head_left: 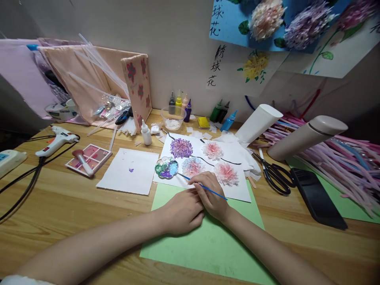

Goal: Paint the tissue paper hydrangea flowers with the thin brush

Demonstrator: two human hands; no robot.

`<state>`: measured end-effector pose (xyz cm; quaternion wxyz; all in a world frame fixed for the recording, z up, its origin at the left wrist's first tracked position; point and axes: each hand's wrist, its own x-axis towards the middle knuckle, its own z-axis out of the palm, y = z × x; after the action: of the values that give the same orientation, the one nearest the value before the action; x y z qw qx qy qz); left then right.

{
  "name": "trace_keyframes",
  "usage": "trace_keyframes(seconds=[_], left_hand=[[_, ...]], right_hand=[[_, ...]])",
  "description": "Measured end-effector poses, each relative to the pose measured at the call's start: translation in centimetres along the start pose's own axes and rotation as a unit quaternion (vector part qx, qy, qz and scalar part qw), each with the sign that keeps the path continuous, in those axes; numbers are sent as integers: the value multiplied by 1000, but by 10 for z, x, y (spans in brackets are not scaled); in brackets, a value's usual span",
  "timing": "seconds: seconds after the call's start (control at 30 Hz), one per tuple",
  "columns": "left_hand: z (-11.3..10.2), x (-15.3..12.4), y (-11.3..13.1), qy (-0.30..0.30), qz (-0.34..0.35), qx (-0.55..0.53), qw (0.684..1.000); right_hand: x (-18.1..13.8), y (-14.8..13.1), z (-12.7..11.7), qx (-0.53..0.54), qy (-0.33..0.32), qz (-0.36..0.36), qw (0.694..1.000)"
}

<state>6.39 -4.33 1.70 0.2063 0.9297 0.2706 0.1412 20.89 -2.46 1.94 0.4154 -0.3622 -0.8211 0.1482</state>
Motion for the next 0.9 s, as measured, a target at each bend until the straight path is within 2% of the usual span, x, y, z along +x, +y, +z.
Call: trace_keyframes(seconds=[0.17, 0.67, 0.73, 0.9], left_hand=[[2, -2, -1, 3, 3, 24, 1000], [2, -1, -2, -6, 6, 19, 1000], [1, 0, -1, -4, 6, 7, 1000], [-3, -1, 2, 14, 13, -30, 999]], right_hand=[[5, 0, 8, 0, -7, 8, 1000], [3, -1, 6, 15, -17, -1, 1000], [1, -1, 3, 17, 0, -10, 1000], [-8, 12, -12, 5, 109, -43, 993]])
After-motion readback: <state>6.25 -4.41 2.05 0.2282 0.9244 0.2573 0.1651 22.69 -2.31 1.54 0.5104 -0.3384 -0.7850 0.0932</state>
